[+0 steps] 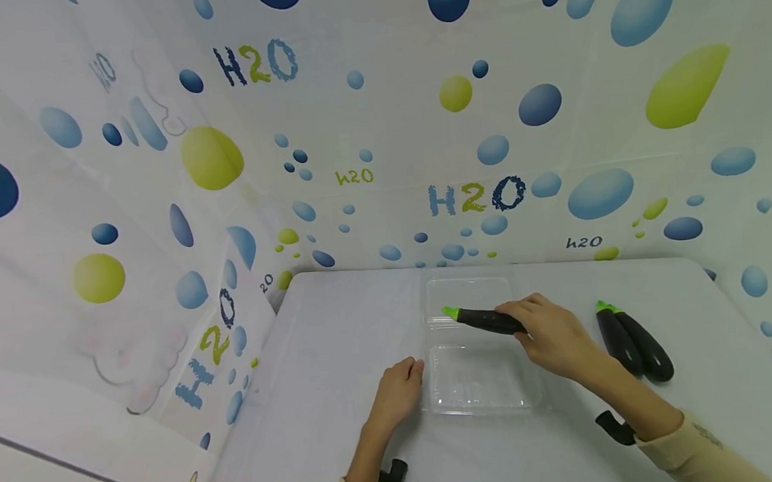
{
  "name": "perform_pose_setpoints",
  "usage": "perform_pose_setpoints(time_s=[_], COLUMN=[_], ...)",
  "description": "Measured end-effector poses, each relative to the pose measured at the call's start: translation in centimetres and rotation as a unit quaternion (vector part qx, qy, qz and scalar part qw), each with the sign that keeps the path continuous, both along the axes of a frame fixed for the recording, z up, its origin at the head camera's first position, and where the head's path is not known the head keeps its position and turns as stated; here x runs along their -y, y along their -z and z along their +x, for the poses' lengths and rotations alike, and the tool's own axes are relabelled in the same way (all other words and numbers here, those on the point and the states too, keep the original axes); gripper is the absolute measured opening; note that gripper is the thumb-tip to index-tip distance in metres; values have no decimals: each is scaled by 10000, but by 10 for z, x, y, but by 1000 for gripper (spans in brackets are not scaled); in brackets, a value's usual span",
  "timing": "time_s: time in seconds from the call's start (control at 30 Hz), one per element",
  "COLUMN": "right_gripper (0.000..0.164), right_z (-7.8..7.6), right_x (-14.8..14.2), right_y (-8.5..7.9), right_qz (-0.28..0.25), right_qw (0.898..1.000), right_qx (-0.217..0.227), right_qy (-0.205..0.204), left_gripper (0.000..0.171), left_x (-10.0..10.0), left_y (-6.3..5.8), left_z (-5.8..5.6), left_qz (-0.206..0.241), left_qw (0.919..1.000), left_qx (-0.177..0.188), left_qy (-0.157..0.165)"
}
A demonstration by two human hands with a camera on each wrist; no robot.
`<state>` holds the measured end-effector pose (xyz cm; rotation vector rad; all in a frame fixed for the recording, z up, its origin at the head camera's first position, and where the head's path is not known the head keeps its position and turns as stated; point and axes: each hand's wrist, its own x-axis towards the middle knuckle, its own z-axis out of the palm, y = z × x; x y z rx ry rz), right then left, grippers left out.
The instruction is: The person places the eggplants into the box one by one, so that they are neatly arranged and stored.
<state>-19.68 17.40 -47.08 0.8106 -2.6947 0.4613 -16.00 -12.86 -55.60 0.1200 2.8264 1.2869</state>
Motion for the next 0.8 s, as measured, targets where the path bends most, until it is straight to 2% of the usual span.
perform_pose_setpoints(time_s=[0.43,0.8], right_gripper=[47,47], right_z=[-6,-8], right_x=[8,16], right_y=[5,4], right_qz=[131,316], right_qw=[9997,9985], right_qx=[169,288], right_qy=[-114,-338], left_gripper=[37,37], left_x=[1,1], left_y=[1,-1], left_z=[-1,0], left_qz=[20,-39], left_qw=[10000,10000], left_qx=[20,54], left_qy=[0,10])
